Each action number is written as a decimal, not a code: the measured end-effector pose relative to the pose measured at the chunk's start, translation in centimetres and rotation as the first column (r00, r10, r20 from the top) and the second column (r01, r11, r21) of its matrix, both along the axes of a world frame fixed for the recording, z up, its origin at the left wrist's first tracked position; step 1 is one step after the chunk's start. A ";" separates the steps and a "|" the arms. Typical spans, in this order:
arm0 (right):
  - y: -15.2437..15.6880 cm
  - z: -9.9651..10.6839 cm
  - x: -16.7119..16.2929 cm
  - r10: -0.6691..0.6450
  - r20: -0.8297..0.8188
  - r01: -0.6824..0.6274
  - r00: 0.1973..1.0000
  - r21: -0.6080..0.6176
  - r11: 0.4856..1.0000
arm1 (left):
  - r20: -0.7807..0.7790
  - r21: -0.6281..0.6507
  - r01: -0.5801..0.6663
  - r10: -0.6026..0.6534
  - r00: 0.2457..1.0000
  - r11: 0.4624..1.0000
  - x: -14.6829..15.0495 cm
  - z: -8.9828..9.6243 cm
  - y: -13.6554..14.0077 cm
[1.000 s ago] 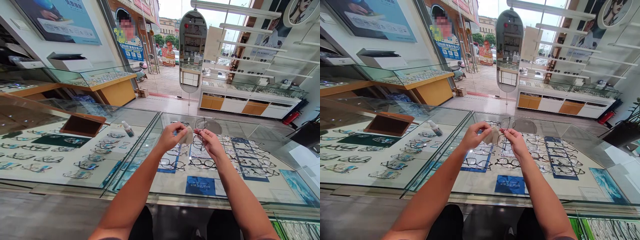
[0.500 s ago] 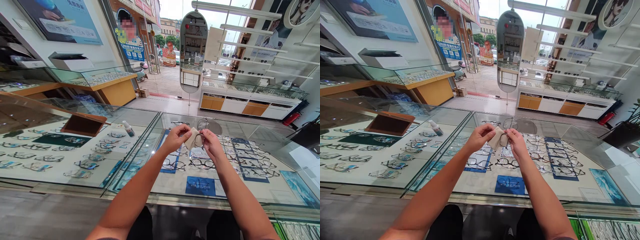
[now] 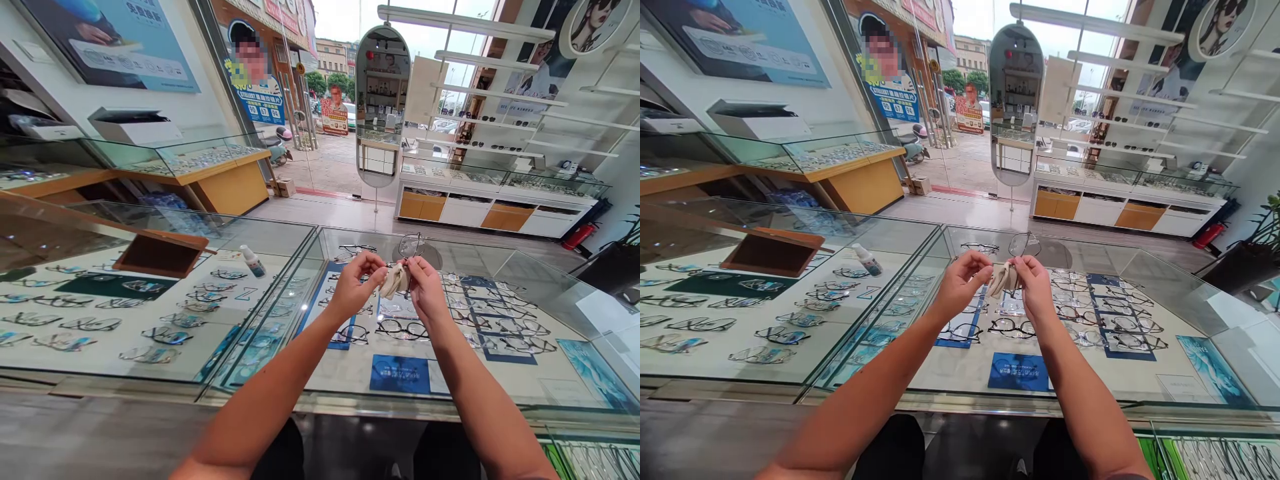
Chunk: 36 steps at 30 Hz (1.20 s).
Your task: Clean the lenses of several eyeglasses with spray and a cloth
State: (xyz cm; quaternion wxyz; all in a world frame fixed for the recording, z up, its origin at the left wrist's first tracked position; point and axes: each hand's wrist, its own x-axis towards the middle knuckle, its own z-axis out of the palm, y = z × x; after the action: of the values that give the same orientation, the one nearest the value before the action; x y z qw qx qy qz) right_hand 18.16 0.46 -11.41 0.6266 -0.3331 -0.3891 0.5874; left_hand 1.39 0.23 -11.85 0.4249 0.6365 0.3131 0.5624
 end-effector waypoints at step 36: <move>-0.7 0.0 -0.2 0.093 0.054 -0.096 0.994 0.068 0.993 | 0.245 -0.462 0.559 -0.507 0.826 0.688 0.2 -0.1 0.5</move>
State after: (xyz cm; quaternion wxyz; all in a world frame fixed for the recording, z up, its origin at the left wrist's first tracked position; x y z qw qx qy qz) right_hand 17.95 -0.25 -11.45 0.5994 -0.3068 -0.4406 0.5937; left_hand 1.64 0.68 -11.96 0.7387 0.5338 0.2318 0.3401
